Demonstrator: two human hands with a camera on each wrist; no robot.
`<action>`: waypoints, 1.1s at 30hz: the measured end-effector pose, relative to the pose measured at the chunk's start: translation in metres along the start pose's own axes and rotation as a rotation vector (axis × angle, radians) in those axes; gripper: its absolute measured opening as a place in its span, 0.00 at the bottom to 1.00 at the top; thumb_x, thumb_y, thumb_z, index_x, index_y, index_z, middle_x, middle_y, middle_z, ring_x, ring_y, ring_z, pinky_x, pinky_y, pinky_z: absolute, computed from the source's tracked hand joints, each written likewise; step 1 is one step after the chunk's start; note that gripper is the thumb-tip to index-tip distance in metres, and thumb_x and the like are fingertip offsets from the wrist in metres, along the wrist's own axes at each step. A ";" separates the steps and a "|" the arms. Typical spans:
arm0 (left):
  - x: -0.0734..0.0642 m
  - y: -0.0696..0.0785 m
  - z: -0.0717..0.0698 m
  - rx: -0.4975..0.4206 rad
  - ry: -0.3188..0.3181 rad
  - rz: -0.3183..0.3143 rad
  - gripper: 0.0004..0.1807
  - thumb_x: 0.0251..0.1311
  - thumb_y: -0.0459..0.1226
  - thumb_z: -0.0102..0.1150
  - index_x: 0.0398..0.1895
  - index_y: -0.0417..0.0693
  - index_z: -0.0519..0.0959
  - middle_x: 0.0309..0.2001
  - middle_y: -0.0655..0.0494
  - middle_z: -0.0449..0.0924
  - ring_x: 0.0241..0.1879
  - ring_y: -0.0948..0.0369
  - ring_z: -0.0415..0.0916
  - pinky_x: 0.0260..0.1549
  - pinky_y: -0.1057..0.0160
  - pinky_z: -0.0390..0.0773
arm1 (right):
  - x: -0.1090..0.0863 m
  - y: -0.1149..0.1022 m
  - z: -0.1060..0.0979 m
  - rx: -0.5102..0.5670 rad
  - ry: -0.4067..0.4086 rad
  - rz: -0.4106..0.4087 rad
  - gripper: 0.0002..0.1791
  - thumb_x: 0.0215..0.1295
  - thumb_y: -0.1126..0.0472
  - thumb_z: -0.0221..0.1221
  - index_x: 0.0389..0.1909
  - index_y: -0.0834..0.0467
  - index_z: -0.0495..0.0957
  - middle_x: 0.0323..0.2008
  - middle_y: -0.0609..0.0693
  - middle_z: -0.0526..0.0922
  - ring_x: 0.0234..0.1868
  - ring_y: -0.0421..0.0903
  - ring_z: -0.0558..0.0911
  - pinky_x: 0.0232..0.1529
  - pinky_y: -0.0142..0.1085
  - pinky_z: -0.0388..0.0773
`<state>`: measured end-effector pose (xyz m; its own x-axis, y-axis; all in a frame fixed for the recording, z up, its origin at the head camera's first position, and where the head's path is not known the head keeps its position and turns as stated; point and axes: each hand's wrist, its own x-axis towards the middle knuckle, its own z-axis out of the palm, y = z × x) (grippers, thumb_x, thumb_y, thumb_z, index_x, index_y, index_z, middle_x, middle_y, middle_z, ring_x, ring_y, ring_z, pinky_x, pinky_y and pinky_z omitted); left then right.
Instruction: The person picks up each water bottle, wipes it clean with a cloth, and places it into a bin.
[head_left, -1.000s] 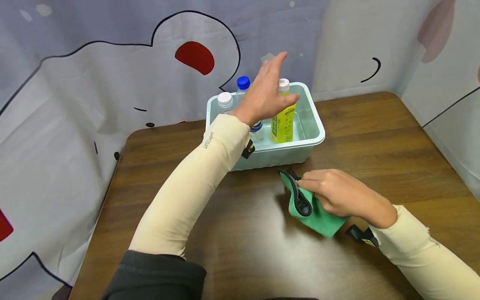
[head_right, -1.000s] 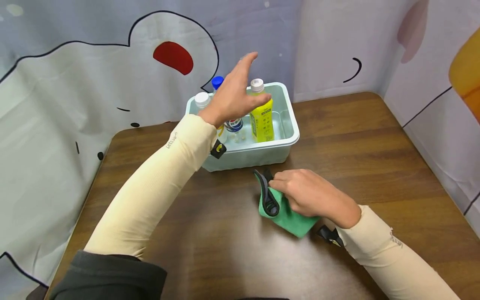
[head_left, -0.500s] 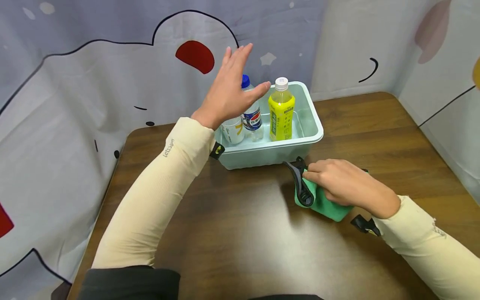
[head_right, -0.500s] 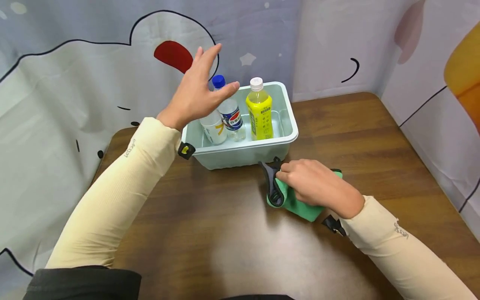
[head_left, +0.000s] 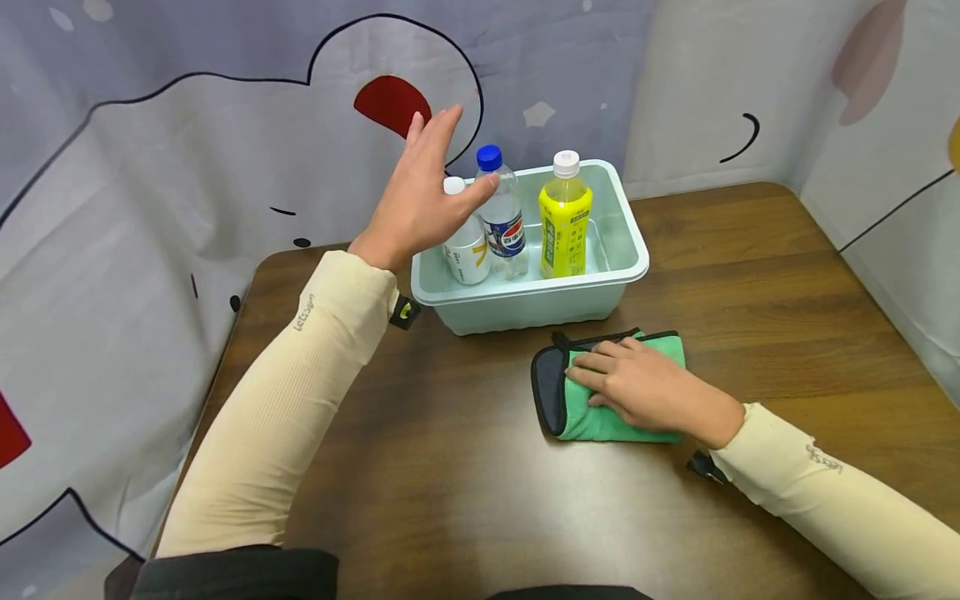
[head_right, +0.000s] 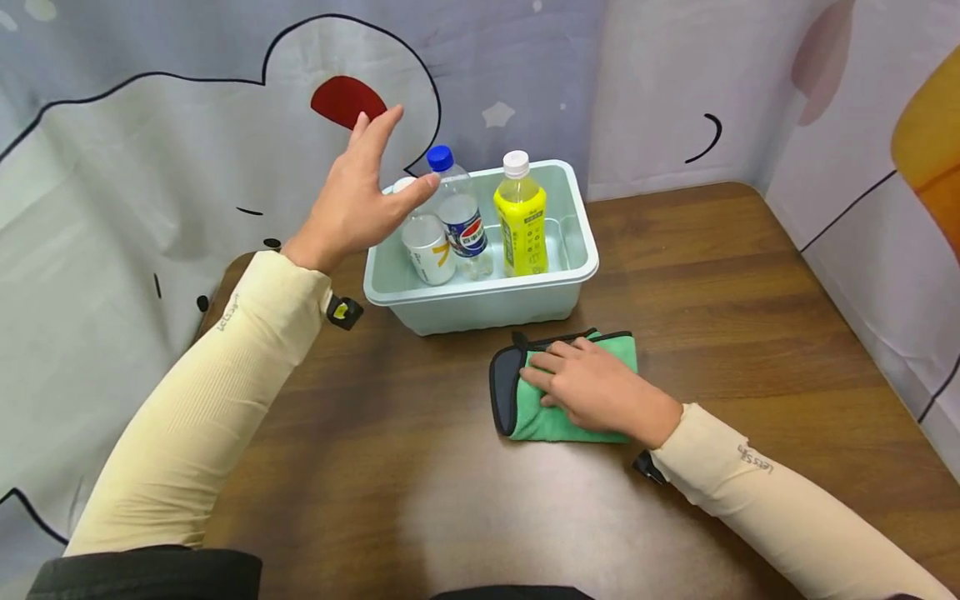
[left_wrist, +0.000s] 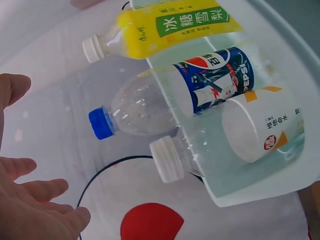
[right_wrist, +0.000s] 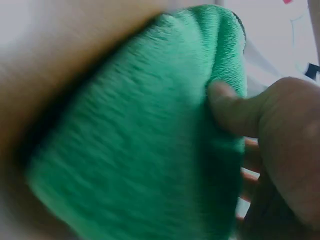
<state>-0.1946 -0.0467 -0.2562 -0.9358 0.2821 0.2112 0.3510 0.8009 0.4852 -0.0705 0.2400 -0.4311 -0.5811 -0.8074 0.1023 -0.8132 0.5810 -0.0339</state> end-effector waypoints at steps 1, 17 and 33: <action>0.000 -0.001 0.000 0.001 -0.002 0.001 0.47 0.70 0.58 0.56 0.86 0.60 0.47 0.86 0.62 0.45 0.86 0.58 0.28 0.85 0.52 0.39 | 0.000 -0.002 0.003 0.029 -0.035 0.015 0.26 0.71 0.52 0.65 0.66 0.57 0.79 0.64 0.54 0.83 0.64 0.56 0.81 0.61 0.54 0.80; -0.001 -0.011 0.011 0.000 -0.026 -0.003 0.44 0.72 0.56 0.54 0.85 0.56 0.50 0.85 0.58 0.48 0.87 0.55 0.31 0.85 0.50 0.41 | 0.008 -0.002 0.004 0.144 -0.038 0.213 0.30 0.74 0.49 0.62 0.69 0.64 0.75 0.66 0.63 0.79 0.66 0.63 0.79 0.67 0.61 0.74; -0.002 -0.015 0.014 -0.006 -0.037 -0.003 0.42 0.73 0.54 0.54 0.84 0.51 0.53 0.84 0.55 0.53 0.87 0.53 0.35 0.85 0.54 0.41 | 0.032 0.015 0.005 0.477 -0.032 0.386 0.14 0.70 0.66 0.63 0.54 0.62 0.77 0.46 0.55 0.84 0.51 0.53 0.80 0.52 0.49 0.74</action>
<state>-0.1987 -0.0522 -0.2756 -0.9375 0.2988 0.1786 0.3481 0.7986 0.4910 -0.1013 0.2226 -0.4335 -0.8309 -0.5552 -0.0357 -0.4646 0.7278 -0.5044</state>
